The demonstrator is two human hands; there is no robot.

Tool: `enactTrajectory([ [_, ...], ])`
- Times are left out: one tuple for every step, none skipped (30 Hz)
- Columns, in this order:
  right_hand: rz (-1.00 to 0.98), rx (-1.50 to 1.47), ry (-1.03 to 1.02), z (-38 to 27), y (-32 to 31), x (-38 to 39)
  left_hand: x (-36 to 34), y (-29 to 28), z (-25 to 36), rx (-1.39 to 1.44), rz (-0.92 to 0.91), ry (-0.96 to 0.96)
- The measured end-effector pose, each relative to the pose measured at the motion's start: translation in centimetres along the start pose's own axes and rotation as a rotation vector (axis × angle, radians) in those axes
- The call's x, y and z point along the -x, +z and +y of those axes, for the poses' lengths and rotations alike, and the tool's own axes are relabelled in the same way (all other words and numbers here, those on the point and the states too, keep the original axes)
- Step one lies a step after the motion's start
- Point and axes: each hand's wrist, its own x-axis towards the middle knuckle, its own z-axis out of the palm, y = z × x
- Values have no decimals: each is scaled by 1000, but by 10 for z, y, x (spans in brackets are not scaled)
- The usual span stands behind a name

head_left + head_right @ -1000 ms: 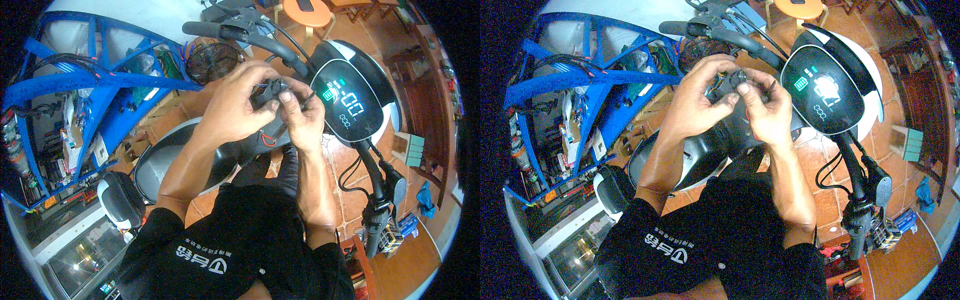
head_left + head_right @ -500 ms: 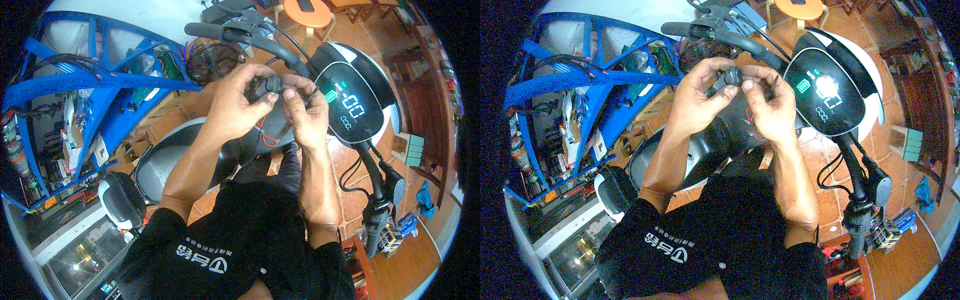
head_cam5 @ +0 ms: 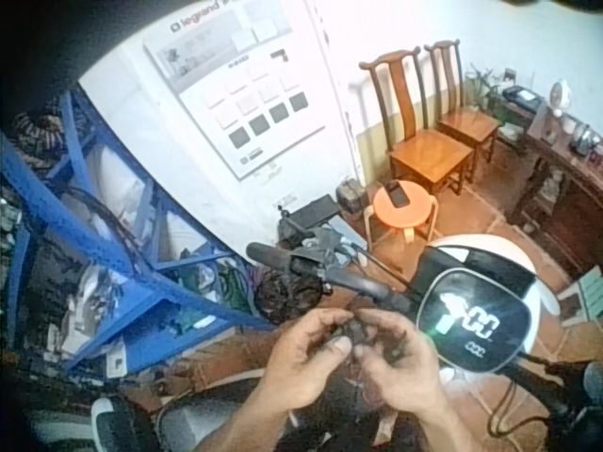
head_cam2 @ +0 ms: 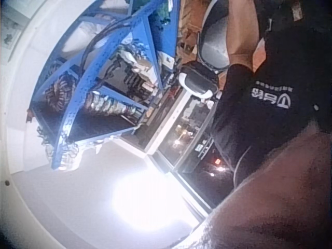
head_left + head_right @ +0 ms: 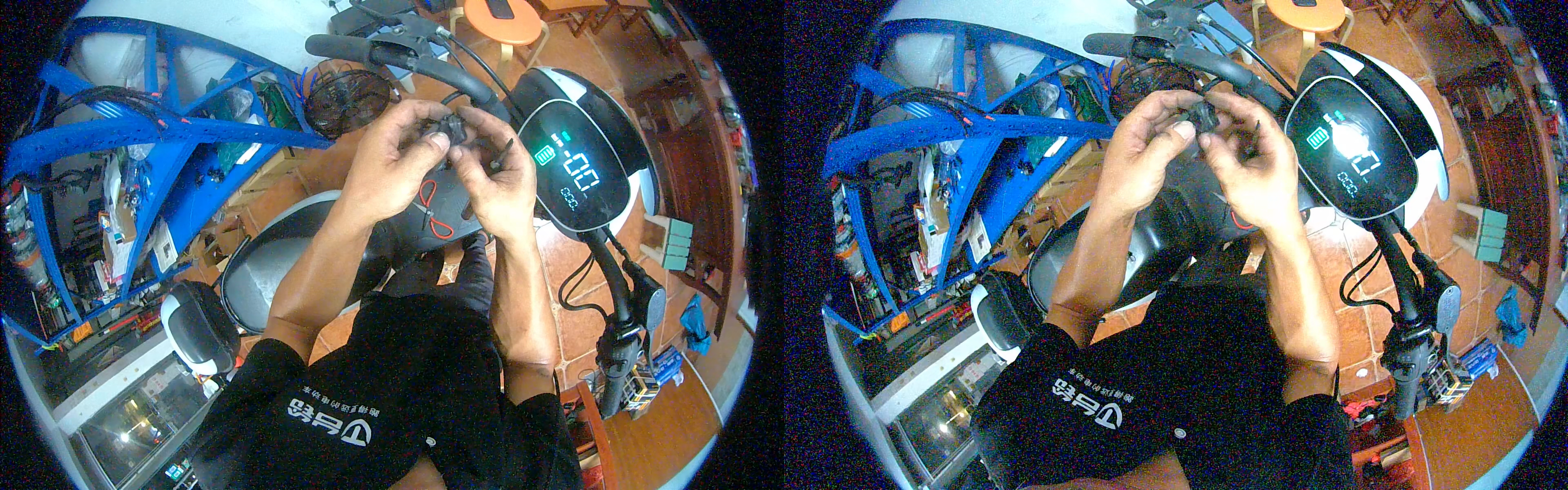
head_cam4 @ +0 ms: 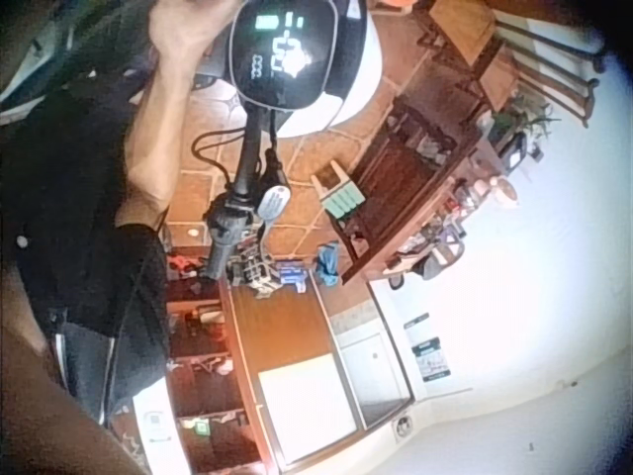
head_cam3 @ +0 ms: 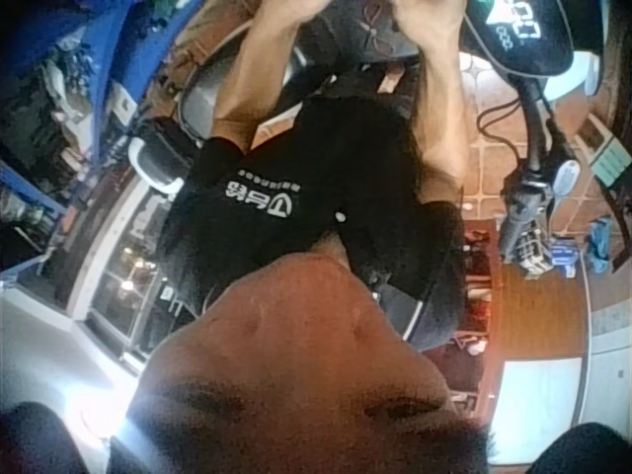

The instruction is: The person uses a screwdriver to adjust wires inside a small black electrical component attached to an electric scooter's handlebar. They repeatedly loosen and tighten screws while manipulating the internal wiring.

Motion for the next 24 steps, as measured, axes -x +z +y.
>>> enactTrajectory([
  [5, 4, -3, 0, 0, 0, 0, 1, 0, 2, 13, 16],
  [13, 2, -2, 1, 0, 0, 1, 1, -1, 3, 25, 33],
  [21, 0, -1, 2, 0, -1, 1, 2, -1, 5, 38, 49],
  [31, -2, 0, 2, 0, -1, 1, 2, 0, 12, 30, 43],
  [21, -21, 12, 3, -1, -1, 0, 2, 0, 18, 21, 37],
  [11, -40, 24, 3, -3, -1, 0, 3, 1, 24, 13, 31],
  [0, -61, 37, 4, -3, -1, 0, 3, 1, 30, 18, 19],
  [-1, -52, 26, 3, -3, -1, 1, 3, 0, 35, 23, 7],
  [-1, -43, 16, 3, -3, -2, 1, 3, 0, 41, 28, -5],
  [-1, -33, 5, 3, -3, -2, 1, 3, 1, 43, 24, -3],
  [3, -52, 15, 3, -3, -2, 1, 3, 1, 46, 20, 0],
  [7, -71, 25, 5, -3, -1, 1, 4, 2, 48, 16, 2],
  [10, -90, 34, 5, -3, -1, 1, 4, 2, 47, 17, 0],
  [4, -95, 41, 5, -3, -1, 1, 4, 3, 46, 18, -3],
  [-2, -100, 48, 5, -4, -1, 1, 4, 3, 45, 20, -5],
  [-8, -106, 55, 4, -5, -1, 1, 4, 4, 43, 16, -10],
  [-12, -91, 47, 4, -6, -2, 1, 4, 5, 40, 13, -15],
  [-16, -77, 38, 4, -6, -2, 1, 4, 5, 37, 9, -21],
  [-22, -63, 29, 4, -7, -2, 1, 4, 4, 22, 8, 5],
  [-19, -78, 28, 4, -7, -2, 1, 4, 2, 7, 6, 31],
  [-16, -92, 26, 4, -7, -2, 1, 4, 0, -8, 4, 57],
  [-12, -107, 24, 5, -7, -2, 0, 3, -2, -4, 5, 58],
  [-17, -108, 35, 5, -7, -2, 0, 3, -4, -1, 7, 58],
  [-21, -110, 46, 6, -8, -1, 0, 3, -5, 3, 8, 58],
])
